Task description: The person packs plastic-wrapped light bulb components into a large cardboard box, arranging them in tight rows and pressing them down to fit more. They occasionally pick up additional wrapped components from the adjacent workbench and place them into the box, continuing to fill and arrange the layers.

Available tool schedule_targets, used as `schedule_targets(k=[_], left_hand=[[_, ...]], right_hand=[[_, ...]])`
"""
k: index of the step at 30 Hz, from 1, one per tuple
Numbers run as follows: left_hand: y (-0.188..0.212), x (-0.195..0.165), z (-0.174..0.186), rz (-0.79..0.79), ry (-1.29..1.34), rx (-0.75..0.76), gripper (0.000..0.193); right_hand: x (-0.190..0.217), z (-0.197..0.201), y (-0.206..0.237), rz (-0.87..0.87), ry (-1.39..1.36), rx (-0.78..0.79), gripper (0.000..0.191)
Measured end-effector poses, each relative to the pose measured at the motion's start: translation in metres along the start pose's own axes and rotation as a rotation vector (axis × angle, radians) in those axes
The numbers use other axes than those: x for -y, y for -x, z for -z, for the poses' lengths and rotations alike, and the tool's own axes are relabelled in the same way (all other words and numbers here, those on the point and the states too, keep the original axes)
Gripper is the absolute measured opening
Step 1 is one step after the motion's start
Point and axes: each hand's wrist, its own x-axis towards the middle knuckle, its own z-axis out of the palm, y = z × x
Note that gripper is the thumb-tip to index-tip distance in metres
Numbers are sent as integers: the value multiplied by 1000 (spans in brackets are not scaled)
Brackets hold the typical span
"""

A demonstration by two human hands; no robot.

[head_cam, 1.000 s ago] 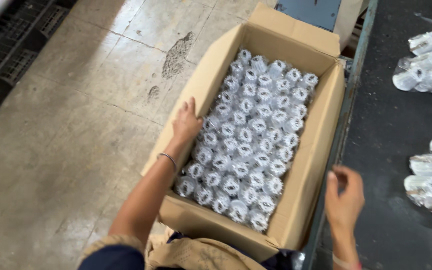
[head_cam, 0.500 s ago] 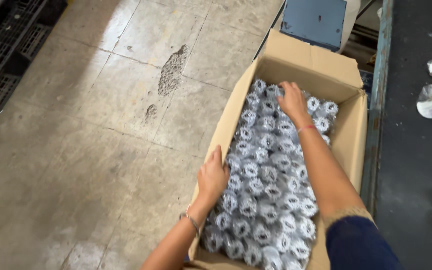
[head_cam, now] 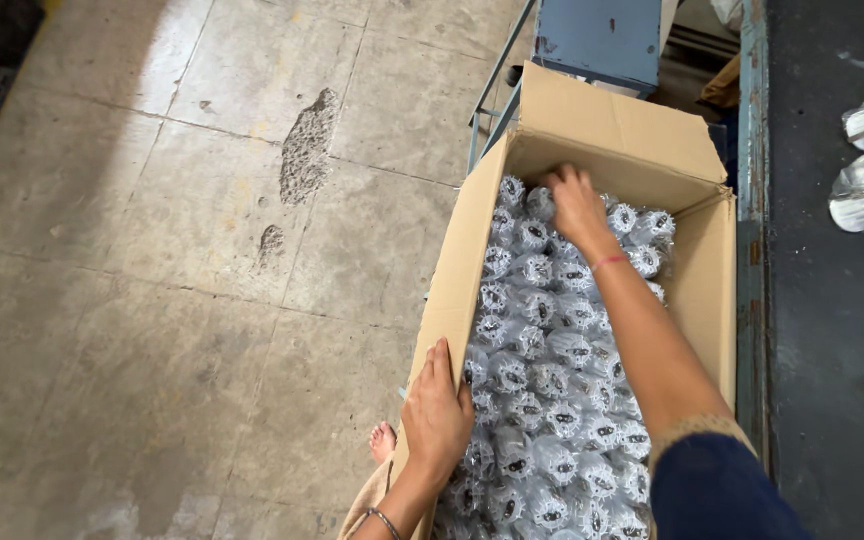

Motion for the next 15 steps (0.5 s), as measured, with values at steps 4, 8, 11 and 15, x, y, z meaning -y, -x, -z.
schedule_targets(k=[4,8,11,15], left_hand=[[1,0,-6,5,9,20,68],[3,2,-13,-37,10,-12,69],[5,2,-17,-46,1,-20,69],[6,-1,-20,-1,2,9,68]], right_hand=[[-7,3,13,-90,-113,-44,64],[-20,-11,5,-87,-153,8,57],[-34,-17,-9,-41,-188,17,59],[-48,-26,-20,-158,-199,127,60]])
